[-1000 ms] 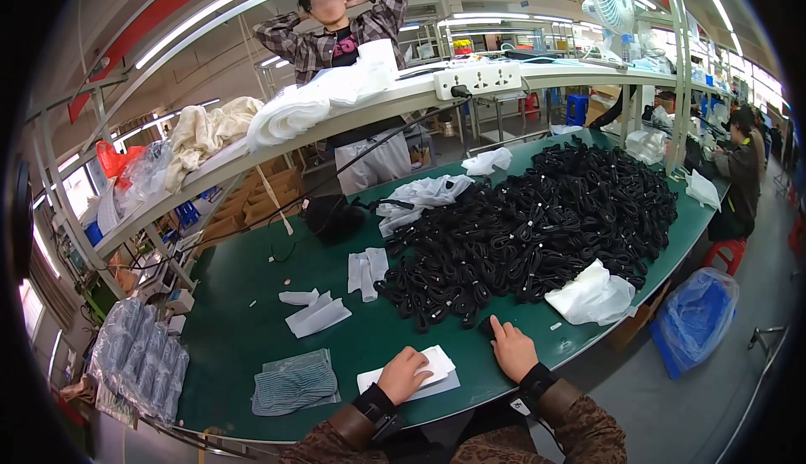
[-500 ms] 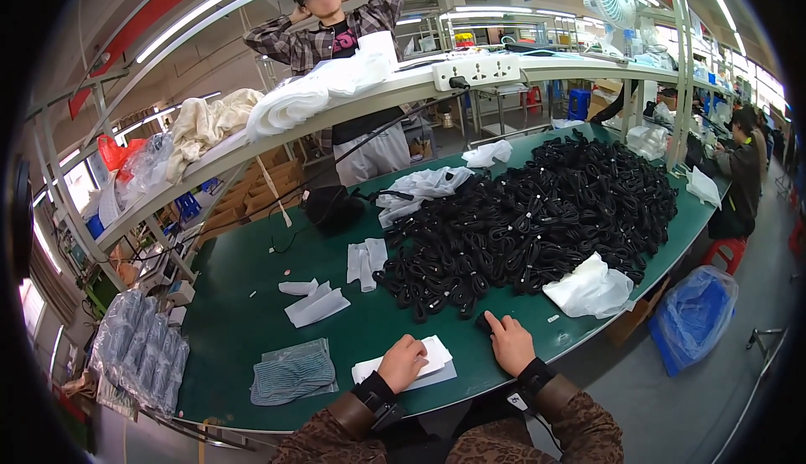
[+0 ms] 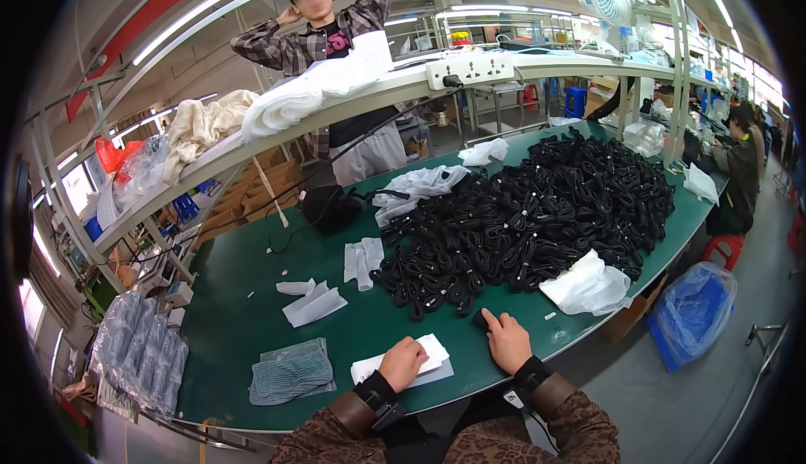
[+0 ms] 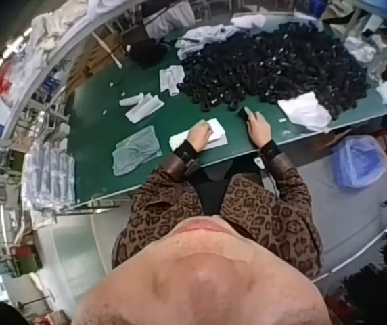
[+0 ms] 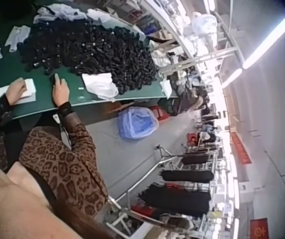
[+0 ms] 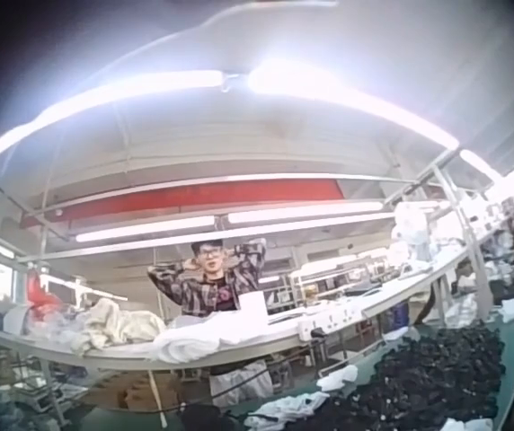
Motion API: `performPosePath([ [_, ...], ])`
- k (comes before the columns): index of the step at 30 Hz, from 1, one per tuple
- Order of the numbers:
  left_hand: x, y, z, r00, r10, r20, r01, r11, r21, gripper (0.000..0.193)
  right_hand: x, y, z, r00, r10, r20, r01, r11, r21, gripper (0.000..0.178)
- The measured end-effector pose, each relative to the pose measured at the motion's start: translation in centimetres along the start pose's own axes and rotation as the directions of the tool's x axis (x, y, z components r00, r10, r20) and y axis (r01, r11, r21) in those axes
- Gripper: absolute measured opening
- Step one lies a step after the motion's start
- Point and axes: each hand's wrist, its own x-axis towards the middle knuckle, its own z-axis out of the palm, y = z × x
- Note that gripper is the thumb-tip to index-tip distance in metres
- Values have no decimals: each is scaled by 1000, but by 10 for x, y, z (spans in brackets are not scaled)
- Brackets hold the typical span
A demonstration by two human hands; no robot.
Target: The person packages black cables by hand, picking up a cable and a white plastic bag, sliding the cable into the bag, and then placing the packaged item onto a growing pile.
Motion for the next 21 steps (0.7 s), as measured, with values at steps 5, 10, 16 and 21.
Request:
performPosePath([
  [5,-2,-1,2,999,-7,-36,8,1000,12,10,0,2,3,1000,29,-6,-29,999,42,54],
  [10,1,-4,-1,998,-34,-46,32,998,-47,9,4,1,2,996,60,-65,-51,991,120,51],
  [16,-2,1,-8,995,-29,-96,18,993,-118,9,8,-15,-8,995,89,-42,-76,964,254,46],
  [21,-7,5,-12,994,-57,-95,44,990,-134,7,7,-32,-11,997,74,-20,-62,931,359,43],
])
